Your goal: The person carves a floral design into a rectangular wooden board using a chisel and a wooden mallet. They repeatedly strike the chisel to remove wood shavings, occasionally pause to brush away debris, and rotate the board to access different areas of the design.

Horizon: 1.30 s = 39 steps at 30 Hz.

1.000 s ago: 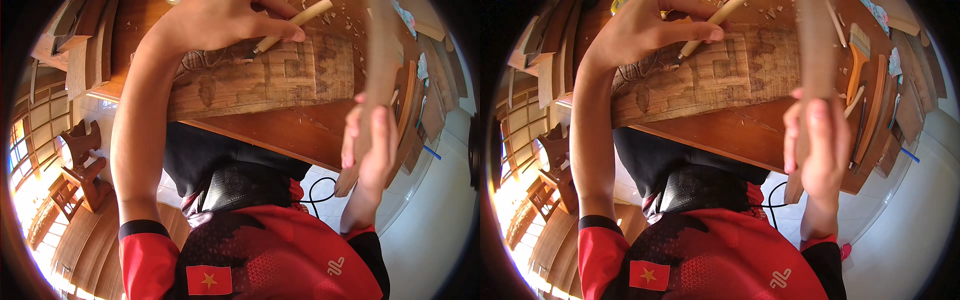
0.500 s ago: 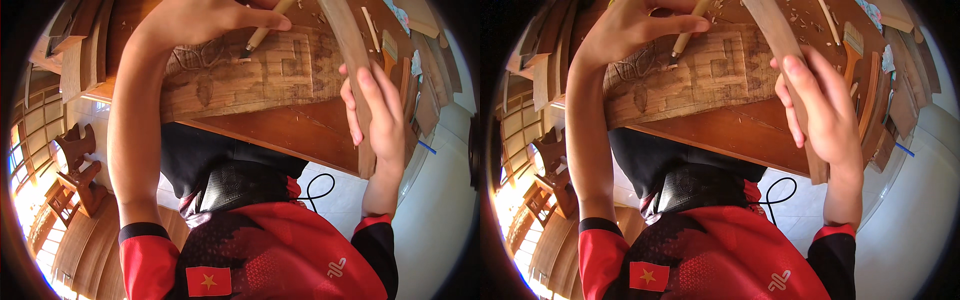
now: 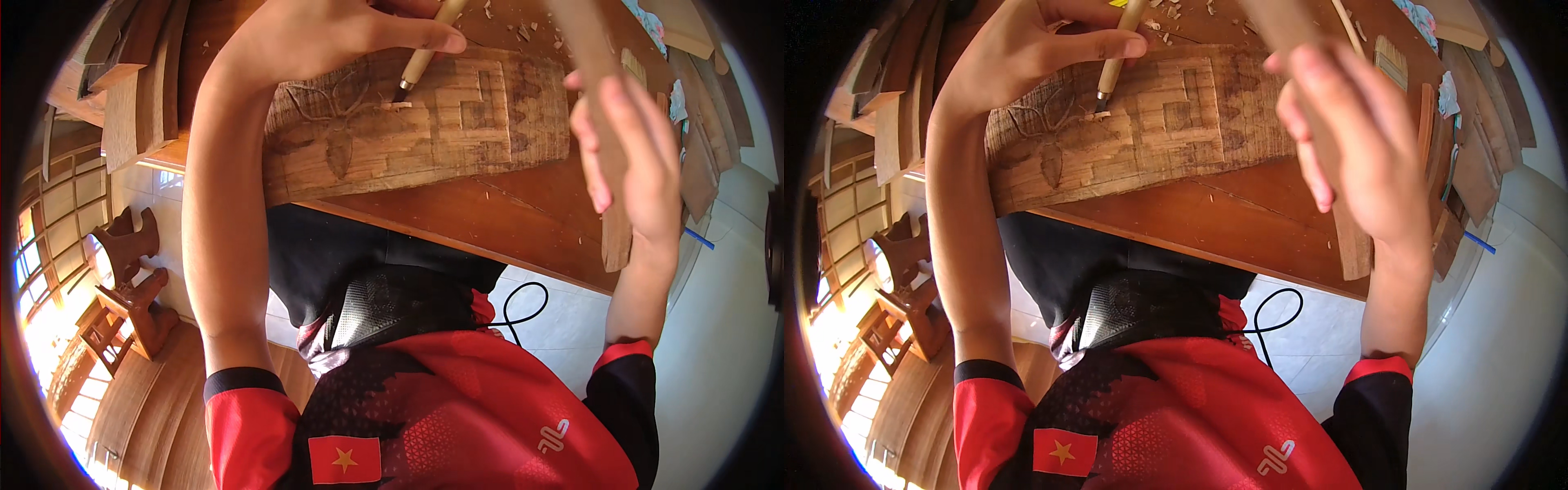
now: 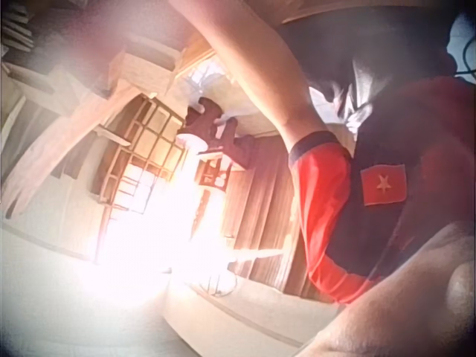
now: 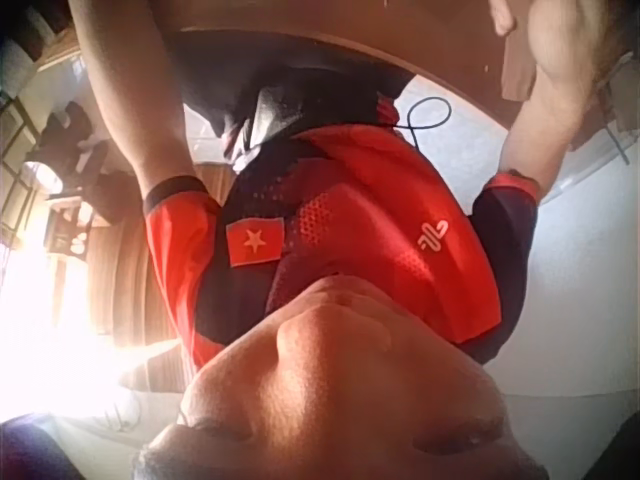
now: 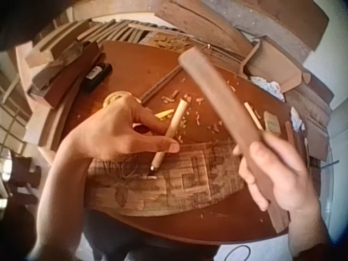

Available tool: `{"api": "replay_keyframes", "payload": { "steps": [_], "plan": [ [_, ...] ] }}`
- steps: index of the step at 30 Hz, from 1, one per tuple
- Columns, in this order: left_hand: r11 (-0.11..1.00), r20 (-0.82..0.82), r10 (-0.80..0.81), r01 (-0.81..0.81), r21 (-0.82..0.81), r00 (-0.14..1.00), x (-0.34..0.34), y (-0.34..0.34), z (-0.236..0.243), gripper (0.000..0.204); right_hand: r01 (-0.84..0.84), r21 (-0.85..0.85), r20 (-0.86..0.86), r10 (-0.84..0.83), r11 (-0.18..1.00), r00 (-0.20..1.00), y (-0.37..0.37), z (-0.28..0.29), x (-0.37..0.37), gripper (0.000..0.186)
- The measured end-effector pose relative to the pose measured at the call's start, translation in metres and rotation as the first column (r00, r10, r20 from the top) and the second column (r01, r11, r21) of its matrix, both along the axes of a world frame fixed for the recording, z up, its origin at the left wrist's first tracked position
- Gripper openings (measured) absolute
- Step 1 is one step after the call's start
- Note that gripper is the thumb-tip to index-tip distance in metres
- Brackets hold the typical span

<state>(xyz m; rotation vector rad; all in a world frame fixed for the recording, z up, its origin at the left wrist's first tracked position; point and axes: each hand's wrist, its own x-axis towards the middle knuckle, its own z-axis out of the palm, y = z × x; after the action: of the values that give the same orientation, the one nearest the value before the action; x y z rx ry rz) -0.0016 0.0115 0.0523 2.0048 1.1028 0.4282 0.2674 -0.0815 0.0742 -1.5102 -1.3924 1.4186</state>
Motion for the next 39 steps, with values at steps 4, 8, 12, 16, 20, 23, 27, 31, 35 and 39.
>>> {"api": "replay_keyframes", "payload": {
  "steps": [4, 8, 12, 16, 20, 23, 27, 31, 35, 39],
  "plan": [
    [0.997, -0.064, -0.065, 0.066, 0.025, 0.996, -0.008, 0.006, 0.002, 0.026, -0.046, 0.005, 0.001, 0.046, 0.999, 0.999, 0.0, 0.0, -0.005, 0.044],
    [0.989, 0.241, -0.128, 0.143, -0.046, 0.962, -0.03, -0.005, -0.01, 0.02, -0.076, -0.014, -0.064, 0.075, 0.997, 0.995, -0.004, -0.002, -0.008, 0.041],
    [0.979, 0.279, -0.204, 0.196, 0.057, 0.938, -0.051, -0.017, -0.005, 0.024, -0.061, -0.022, -0.123, 0.058, 0.998, 0.991, -0.007, -0.009, -0.014, 0.038],
    [0.992, 0.28, -0.105, 0.081, 0.096, 0.954, -0.063, -0.049, -0.001, 0.023, -0.109, 0.052, 0.044, 0.107, 0.993, 0.993, -0.007, -0.02, -0.028, 0.034],
    [0.981, 0.458, 0.167, -0.195, 0.013, 0.873, -0.078, -0.072, -0.019, 0.026, -0.137, 0.202, 0.091, 0.12, 0.97, 0.989, -0.007, -0.026, -0.058, 0.036],
    [0.906, 0.547, 0.4, -0.407, -0.115, 0.735, -0.075, -0.089, -0.025, 0.013, -0.193, 0.264, 0.198, 0.142, 0.945, 0.97, -0.004, -0.036, -0.073, 0.037],
    [0.892, 0.607, 0.421, -0.43, -0.141, 0.674, -0.072, -0.099, -0.037, 0.015, -0.22, 0.312, 0.301, 0.123, 0.924, 0.946, -0.008, -0.04, -0.088, 0.041],
    [0.906, 0.643, 0.375, -0.41, -0.103, 0.668, -0.071, -0.101, -0.043, 0.012, -0.215, 0.388, 0.39, 0.052, 0.896, 0.919, -0.012, -0.049, -0.099, 0.042],
    [0.921, 0.665, 0.333, -0.383, -0.076, 0.668, -0.072, -0.101, -0.049, 0.01, -0.172, 0.401, 0.448, -0.029, 0.9, 0.894, -0.017, -0.05, -0.112, 0.039],
    [0.933, 0.685, 0.292, -0.357, -0.051, 0.667, -0.07, -0.099, -0.052, 0.01, -0.217, 0.481, 0.514, -0.072, 0.85, 0.855, -0.019, -0.053, -0.117, 0.038]
  ]
}}
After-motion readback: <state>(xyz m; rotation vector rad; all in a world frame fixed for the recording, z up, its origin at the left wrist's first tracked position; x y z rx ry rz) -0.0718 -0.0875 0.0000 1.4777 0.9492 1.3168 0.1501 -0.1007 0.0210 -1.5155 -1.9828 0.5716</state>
